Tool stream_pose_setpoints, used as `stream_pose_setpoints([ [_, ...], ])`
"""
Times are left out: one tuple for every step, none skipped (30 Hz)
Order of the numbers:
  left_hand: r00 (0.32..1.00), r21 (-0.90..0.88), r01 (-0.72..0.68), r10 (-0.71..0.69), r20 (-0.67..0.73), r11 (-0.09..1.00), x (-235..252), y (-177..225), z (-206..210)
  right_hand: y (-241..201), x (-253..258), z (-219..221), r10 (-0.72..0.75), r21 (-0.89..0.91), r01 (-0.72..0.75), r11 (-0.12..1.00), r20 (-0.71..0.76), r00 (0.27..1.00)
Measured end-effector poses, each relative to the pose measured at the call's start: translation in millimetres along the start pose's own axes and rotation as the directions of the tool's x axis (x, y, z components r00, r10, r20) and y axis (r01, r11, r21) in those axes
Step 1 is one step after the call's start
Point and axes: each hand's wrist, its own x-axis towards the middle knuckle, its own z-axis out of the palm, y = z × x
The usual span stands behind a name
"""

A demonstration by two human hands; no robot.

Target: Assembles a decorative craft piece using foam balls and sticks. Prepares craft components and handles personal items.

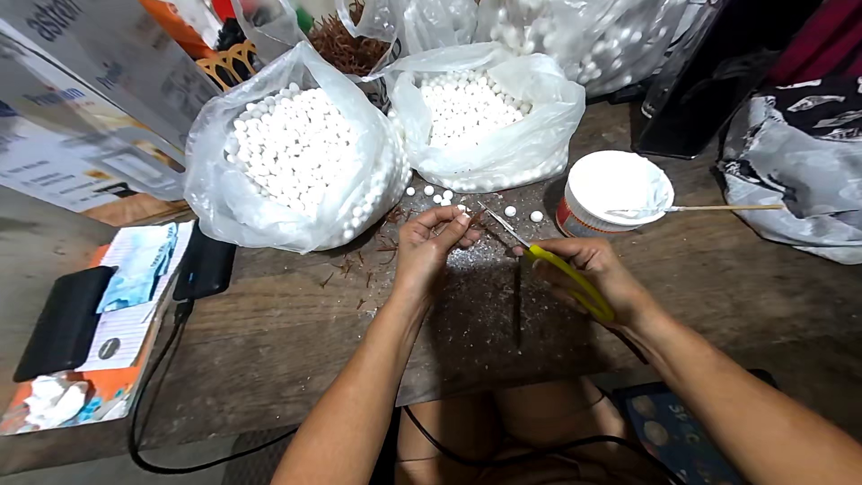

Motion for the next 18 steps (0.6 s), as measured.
stream_pose_setpoints([
  [1.0, 0.001, -0.002, 0.002, 0.002, 1.0, 0, 0, 0, 0, 0, 0, 0.0, 0.007, 0.0, 1.0, -0.001, 1.0],
  [1.0, -0.001, -0.006, 0.006, 0.003, 1.0, 1, 0, 0, 0, 0, 0, -0.001, 0.013, 0.001, 1.0, 0.001, 1.0],
  [1.0, -0.005, -0.008, 0.008, 0.005, 1.0, 1, 0, 0, 0, 0, -1, 0.002, 0.016, -0.002, 1.0, 0.008, 1.0],
  [1.0, -0.008, -0.009, 0.009, 0.006, 1.0, 1, 0, 0, -1, 0, -1, 0.012, 0.022, -0.013, 1.0, 0.017, 1.0],
  [1.0, -0.009, -0.009, 0.009, 0.007, 1.0, 1, -1, 0, -1, 0, -1, 0.029, 0.029, -0.03, 0.999, 0.031, 0.999],
  [1.0, -0.012, -0.007, 0.007, 0.007, 1.0, 1, -1, 0, -2, 0, -2, 0.042, 0.038, -0.044, 0.998, 0.051, 0.998],
  [1.0, -0.015, -0.002, 0.002, 0.009, 1.0, 1, -1, 0, -1, 1, -4, 0.047, 0.047, -0.051, 0.998, 0.077, 0.996],
  [1.0, -0.02, 0.003, -0.003, 0.013, 1.0, 0, -1, 0, 0, 2, -6, 0.052, 0.057, -0.058, 0.997, 0.098, 0.994],
  [1.0, -0.026, 0.006, -0.006, 0.019, 1.0, 1, -1, -1, 1, 3, -7, 0.054, 0.064, -0.061, 0.996, 0.115, 0.992],
  [1.0, -0.031, 0.006, -0.005, 0.028, 1.0, 1, -1, -1, 1, 3, -8, 0.056, 0.068, -0.065, 0.996, 0.13, 0.99],
  [0.999, -0.036, 0.004, -0.003, 0.036, 0.999, 1, -1, -1, 1, 3, -10, 0.061, 0.071, -0.071, 0.995, 0.14, 0.988],
  [0.999, -0.038, 0.004, -0.002, 0.04, 0.999, 1, -2, -1, 1, 3, -10, 0.066, 0.075, -0.077, 0.994, 0.144, 0.987],
  [0.999, -0.041, 0.004, -0.003, 0.04, 0.999, 1, -2, -1, 1, 3, -11, 0.073, 0.073, -0.085, 0.994, 0.147, 0.986],
  [0.999, -0.043, 0.008, -0.006, 0.038, 0.999, 1, -2, -1, 1, 3, -12, 0.083, 0.07, -0.094, 0.993, 0.146, 0.986],
  [0.999, -0.046, 0.013, -0.012, 0.034, 0.999, 1, -2, -1, 0, 3, -12, 0.095, 0.068, -0.106, 0.992, 0.142, 0.985],
  [0.999, -0.052, 0.021, -0.02, 0.03, 0.998, 1, -1, 0, -1, 3, -11, 0.105, 0.068, -0.115, 0.991, 0.14, 0.985],
  [0.999, -0.064, 0.029, -0.028, 0.026, 0.998, 1, -1, 0, -2, 3, -11, 0.116, 0.069, -0.126, 0.99, 0.138, 0.984],
  [0.999, -0.082, 0.038, -0.036, 0.026, 0.996, 1, -1, -1, -4, 3, -11, 0.126, 0.064, -0.136, 0.989, 0.13, 0.983],
])
